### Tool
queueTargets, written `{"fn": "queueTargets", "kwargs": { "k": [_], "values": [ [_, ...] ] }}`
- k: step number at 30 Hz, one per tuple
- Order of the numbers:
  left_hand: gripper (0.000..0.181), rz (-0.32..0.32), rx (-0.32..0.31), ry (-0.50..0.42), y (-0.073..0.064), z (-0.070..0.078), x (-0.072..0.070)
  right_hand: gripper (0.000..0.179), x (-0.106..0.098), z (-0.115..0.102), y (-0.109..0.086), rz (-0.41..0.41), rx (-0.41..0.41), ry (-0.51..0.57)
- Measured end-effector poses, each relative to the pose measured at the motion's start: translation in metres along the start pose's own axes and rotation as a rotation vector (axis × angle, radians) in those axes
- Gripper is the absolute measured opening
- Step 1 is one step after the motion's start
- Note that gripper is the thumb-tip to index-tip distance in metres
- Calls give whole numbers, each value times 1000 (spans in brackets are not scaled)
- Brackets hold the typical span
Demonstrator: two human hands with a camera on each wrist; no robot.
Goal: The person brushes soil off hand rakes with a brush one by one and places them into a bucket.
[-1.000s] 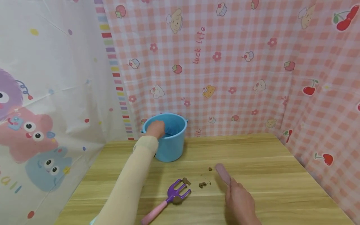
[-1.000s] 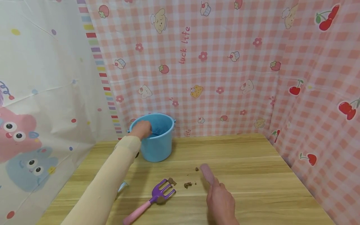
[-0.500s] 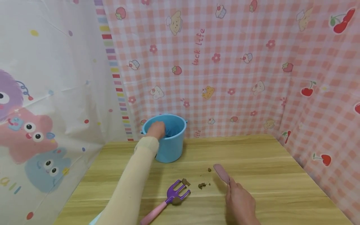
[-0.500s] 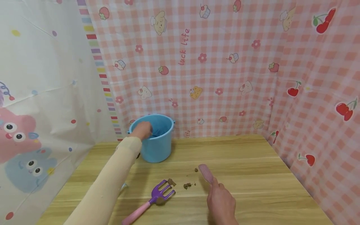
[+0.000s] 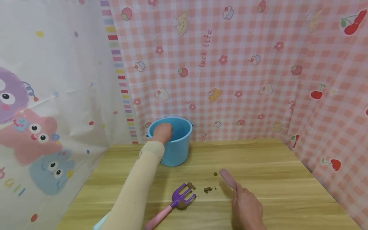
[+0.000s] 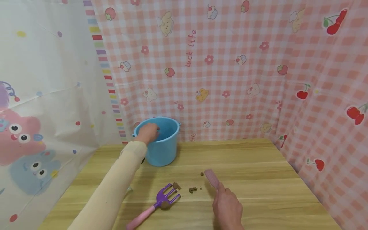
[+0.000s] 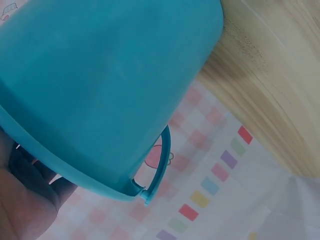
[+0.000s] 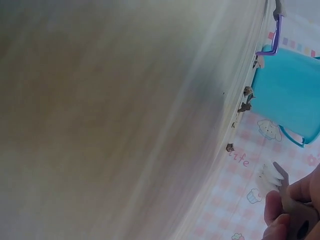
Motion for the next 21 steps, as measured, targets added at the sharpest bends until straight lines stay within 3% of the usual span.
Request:
{"fn": "queueTargets", "kwargs": {
  "k": [11, 21],
  "values": [
    [28, 92, 122, 50, -18, 4, -25, 38, -4, 2, 5, 6, 0, 5],
    [41, 151, 266, 90, -58, 8, -42, 36, -8, -7, 8, 67, -34, 23]
  ]
}}
Point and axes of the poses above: each hand's wrist, its own y-axis towards the middle knuckle, its own x-axis out of the palm, z = x × y, the point moved 4 cm from there along y, towards the middle knuckle, and after that the axes turned 10 degrees about z, right-handed, at the moved point
